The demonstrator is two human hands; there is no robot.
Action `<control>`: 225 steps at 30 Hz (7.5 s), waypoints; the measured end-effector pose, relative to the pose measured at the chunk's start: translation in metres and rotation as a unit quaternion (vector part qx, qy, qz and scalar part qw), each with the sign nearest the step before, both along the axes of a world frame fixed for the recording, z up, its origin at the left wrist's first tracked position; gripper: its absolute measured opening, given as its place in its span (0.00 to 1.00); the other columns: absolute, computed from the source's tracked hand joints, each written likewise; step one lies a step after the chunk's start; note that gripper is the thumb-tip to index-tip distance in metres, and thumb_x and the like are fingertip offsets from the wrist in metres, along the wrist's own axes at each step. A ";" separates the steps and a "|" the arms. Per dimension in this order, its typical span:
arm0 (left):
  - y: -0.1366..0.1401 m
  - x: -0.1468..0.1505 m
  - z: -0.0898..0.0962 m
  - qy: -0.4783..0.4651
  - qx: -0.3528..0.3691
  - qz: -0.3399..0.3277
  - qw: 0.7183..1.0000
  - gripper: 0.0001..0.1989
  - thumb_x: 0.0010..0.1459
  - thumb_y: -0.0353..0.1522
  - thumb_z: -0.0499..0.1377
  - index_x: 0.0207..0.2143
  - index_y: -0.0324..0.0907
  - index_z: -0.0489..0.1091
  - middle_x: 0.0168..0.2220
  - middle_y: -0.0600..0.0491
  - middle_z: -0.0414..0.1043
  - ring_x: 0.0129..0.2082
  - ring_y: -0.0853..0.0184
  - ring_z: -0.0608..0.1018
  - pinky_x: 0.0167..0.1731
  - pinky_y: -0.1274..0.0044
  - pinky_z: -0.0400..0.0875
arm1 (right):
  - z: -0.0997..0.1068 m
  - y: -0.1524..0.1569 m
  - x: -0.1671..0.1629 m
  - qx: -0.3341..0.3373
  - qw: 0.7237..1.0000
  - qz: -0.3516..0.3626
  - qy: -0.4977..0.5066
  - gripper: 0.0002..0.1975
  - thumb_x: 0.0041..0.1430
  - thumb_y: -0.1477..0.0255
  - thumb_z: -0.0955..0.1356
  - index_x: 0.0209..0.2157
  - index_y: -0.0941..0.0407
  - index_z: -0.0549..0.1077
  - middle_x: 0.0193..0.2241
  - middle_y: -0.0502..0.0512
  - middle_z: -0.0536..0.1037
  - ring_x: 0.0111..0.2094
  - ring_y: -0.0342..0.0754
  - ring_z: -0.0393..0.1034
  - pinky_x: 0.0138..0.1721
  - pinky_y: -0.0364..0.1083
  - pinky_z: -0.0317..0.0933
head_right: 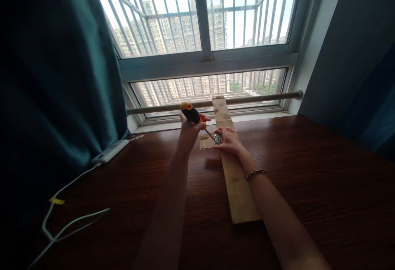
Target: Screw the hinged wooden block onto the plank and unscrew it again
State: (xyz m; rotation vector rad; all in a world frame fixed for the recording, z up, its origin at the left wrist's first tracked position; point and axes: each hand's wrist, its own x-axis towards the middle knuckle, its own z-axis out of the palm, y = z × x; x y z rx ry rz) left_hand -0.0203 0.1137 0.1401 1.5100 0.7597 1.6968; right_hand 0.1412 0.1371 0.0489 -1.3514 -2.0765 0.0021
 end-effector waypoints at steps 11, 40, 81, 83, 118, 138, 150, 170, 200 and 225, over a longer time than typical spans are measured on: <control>-0.003 -0.015 0.007 0.016 -0.040 -0.052 0.998 0.15 0.34 0.25 0.63 0.29 0.37 0.67 0.27 0.53 0.71 0.28 0.67 0.73 0.31 0.73 0.68 | -0.001 0.001 0.001 -0.001 1.000 0.000 0.001 0.33 0.35 0.61 0.73 0.47 0.50 0.65 0.47 0.52 0.69 0.48 0.55 0.60 0.48 0.53 0.51; 0.011 -0.016 -0.005 0.040 0.051 0.073 0.995 0.17 0.39 0.32 0.66 0.32 0.40 0.65 0.29 0.54 0.70 0.30 0.68 0.74 0.32 0.76 0.69 | 0.002 -0.001 0.000 -0.007 1.000 -0.003 0.000 0.32 0.36 0.62 0.72 0.47 0.50 0.65 0.47 0.52 0.68 0.49 0.55 0.59 0.49 0.53 0.51; 0.013 0.002 -0.016 0.016 0.062 0.002 0.998 0.16 0.45 0.34 0.62 0.34 0.42 0.59 0.27 0.57 0.65 0.26 0.72 0.70 0.30 0.78 0.67 | 0.002 -0.001 0.000 -0.002 1.000 -0.002 -0.003 0.32 0.36 0.61 0.72 0.47 0.50 0.65 0.47 0.52 0.68 0.48 0.55 0.59 0.50 0.53 0.51; 0.016 0.003 -0.017 -0.013 0.042 -0.006 0.999 0.18 0.45 0.36 0.63 0.35 0.42 0.58 0.26 0.58 0.63 0.24 0.74 0.70 0.27 0.79 0.67 | 0.003 -0.001 0.000 -0.005 1.000 -0.004 -0.005 0.32 0.36 0.61 0.72 0.47 0.50 0.66 0.47 0.52 0.68 0.49 0.55 0.59 0.50 0.53 0.51; 0.023 0.003 -0.024 -0.037 0.042 -0.024 0.998 0.16 0.47 0.36 0.62 0.35 0.41 0.59 0.26 0.57 0.65 0.25 0.73 0.71 0.29 0.78 0.68 | 0.002 -0.001 0.000 -0.005 1.000 0.003 -0.002 0.32 0.36 0.62 0.73 0.47 0.50 0.66 0.48 0.52 0.68 0.49 0.55 0.58 0.49 0.53 0.50; 0.022 -0.006 -0.024 -0.024 0.077 -0.021 0.997 0.09 0.54 0.36 0.56 0.36 0.42 0.61 0.32 0.52 0.69 0.32 0.70 0.72 0.36 0.76 0.67 | 0.000 -0.001 0.000 0.005 1.000 -0.003 -0.004 0.33 0.35 0.63 0.73 0.47 0.50 0.65 0.46 0.51 0.68 0.47 0.54 0.59 0.49 0.52 0.51; 0.018 0.006 -0.025 -0.132 0.035 -0.051 0.989 0.12 0.45 0.36 0.64 0.31 0.41 0.66 0.27 0.57 0.66 0.25 0.75 0.69 0.27 0.81 0.65 | 0.002 -0.001 0.000 -0.005 1.000 0.000 -0.019 0.33 0.38 0.61 0.72 0.48 0.51 0.64 0.48 0.52 0.67 0.47 0.55 0.59 0.49 0.52 0.50; 0.020 0.015 -0.034 -0.021 0.067 -0.068 0.995 0.14 0.56 0.44 0.51 0.34 0.42 0.63 0.31 0.52 0.66 0.30 0.70 0.70 0.31 0.78 0.67 | 0.001 0.000 0.000 0.002 0.999 0.003 -0.032 0.34 0.38 0.60 0.73 0.49 0.50 0.63 0.48 0.52 0.67 0.46 0.55 0.59 0.49 0.53 0.50; 0.010 0.008 -0.023 0.099 0.122 -0.034 0.987 0.06 0.56 0.33 0.53 0.35 0.42 0.67 0.34 0.49 0.73 0.34 0.66 0.74 0.39 0.73 0.67 | 0.002 0.000 -0.001 -0.003 0.999 0.004 -0.037 0.33 0.39 0.59 0.72 0.49 0.51 0.63 0.48 0.53 0.67 0.47 0.55 0.59 0.49 0.53 0.51; 0.024 0.019 -0.037 -0.078 -0.014 -0.131 0.988 0.17 0.45 0.39 0.63 0.31 0.40 0.61 0.26 0.56 0.64 0.23 0.74 0.68 0.25 0.80 0.65 | 0.003 -0.001 -0.001 0.002 1.000 0.003 -0.027 0.34 0.38 0.60 0.73 0.50 0.51 0.63 0.48 0.53 0.67 0.47 0.55 0.59 0.49 0.53 0.51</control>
